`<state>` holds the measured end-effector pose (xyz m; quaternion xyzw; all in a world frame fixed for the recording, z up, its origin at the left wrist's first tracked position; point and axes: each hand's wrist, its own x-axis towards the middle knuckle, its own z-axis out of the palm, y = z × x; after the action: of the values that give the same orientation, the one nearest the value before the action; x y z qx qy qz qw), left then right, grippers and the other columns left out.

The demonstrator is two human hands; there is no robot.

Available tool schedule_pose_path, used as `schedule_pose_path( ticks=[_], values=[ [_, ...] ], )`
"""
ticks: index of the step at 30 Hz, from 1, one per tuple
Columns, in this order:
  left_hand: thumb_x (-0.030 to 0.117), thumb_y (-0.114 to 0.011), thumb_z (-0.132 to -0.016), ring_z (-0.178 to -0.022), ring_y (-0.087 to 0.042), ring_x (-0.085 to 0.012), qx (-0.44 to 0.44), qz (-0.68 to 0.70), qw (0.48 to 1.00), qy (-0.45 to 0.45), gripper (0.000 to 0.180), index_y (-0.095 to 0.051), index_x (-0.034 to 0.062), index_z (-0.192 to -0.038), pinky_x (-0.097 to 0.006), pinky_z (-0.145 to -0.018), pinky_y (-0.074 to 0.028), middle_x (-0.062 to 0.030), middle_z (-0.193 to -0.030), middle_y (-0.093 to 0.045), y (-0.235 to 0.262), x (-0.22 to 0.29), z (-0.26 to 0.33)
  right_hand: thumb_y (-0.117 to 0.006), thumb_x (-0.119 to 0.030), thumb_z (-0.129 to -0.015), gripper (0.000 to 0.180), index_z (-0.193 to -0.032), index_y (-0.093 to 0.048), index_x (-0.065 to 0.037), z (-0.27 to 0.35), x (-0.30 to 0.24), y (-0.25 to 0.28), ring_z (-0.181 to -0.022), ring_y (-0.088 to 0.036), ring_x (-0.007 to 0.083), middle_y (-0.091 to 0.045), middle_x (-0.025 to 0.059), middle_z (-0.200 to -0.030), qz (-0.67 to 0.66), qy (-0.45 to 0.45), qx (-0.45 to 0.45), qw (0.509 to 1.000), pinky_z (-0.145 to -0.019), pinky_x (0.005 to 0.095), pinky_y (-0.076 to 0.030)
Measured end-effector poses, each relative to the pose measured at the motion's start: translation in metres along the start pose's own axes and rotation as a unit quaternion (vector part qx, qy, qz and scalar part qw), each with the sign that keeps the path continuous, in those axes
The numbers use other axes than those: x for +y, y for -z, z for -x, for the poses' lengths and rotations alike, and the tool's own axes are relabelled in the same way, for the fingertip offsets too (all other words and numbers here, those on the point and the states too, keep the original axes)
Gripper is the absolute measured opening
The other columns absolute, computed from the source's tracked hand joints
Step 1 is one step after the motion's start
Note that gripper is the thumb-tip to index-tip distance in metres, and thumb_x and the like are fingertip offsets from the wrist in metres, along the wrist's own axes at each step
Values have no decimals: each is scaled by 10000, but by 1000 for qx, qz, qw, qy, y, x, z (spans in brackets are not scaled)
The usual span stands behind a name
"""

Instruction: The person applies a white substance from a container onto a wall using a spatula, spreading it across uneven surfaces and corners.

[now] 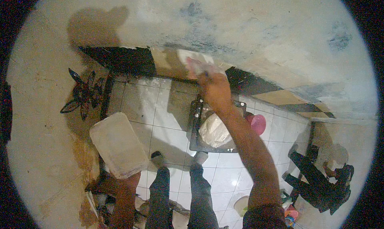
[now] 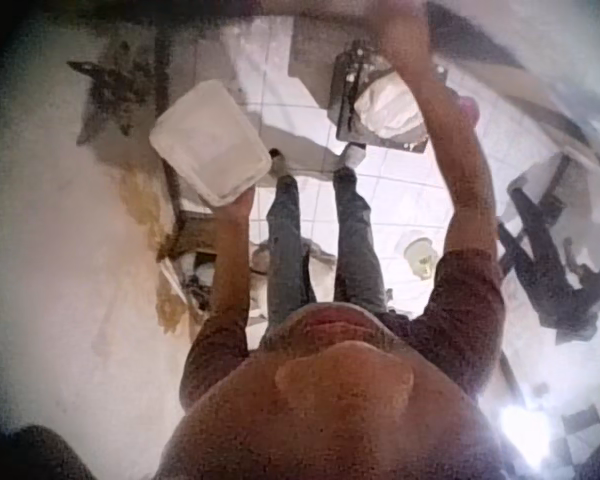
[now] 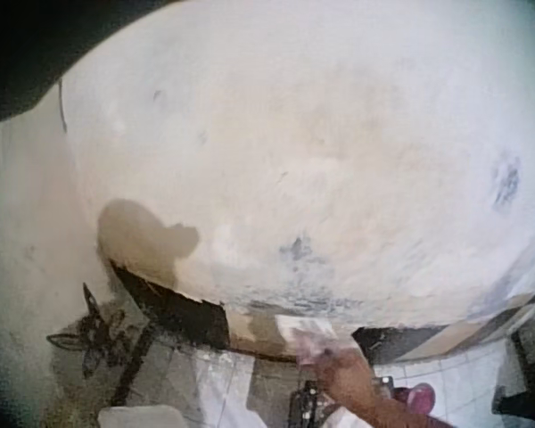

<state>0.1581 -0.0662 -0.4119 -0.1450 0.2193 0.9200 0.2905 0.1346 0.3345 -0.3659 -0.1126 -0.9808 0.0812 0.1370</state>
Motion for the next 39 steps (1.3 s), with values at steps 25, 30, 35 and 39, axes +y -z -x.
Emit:
schedule_pose_path(
  ticks=[25,30,35,39],
  values=[
    [490,-552,-870,-1281,-412,-314,19,-60,997,46,640,-405,108,-1362,-501,-1094,-301,-102,-1381,-448,-7,-153,-12,-581,-382,-825,499,-1301,-501,-256,130,342,43,-1272,-450,236,-513,53,-1341,319,140,-91,933,-1043,502,-351],
    [520,-537,-865,-1280,-408,-333,64,4,996,68,663,-402,109,-1368,-525,-1090,-293,-114,-1380,-448,-13,-171,-15,-612,-305,-786,401,-1184,-605,-261,174,301,99,-1111,-539,166,-495,-27,-1355,375,295,-28,879,-796,378,-401],
    [516,-538,-867,-1275,-414,-334,50,-14,997,59,655,-410,107,-1362,-521,-1088,-300,-119,-1372,-455,-12,-162,-13,-655,-285,-685,485,-1168,-618,-269,136,259,29,-1051,-541,134,-569,-57,-1251,271,383,4,883,-768,354,-405],
    [512,-538,-868,-1271,-419,-335,45,-34,998,42,648,-417,105,-1358,-517,-1086,-306,-122,-1366,-461,-14,-140,-5,-621,-317,-707,416,-1122,-594,-319,23,137,-36,-1030,-559,145,-592,-82,-1161,100,324,-15,941,-825,452,-473]
  ],
)
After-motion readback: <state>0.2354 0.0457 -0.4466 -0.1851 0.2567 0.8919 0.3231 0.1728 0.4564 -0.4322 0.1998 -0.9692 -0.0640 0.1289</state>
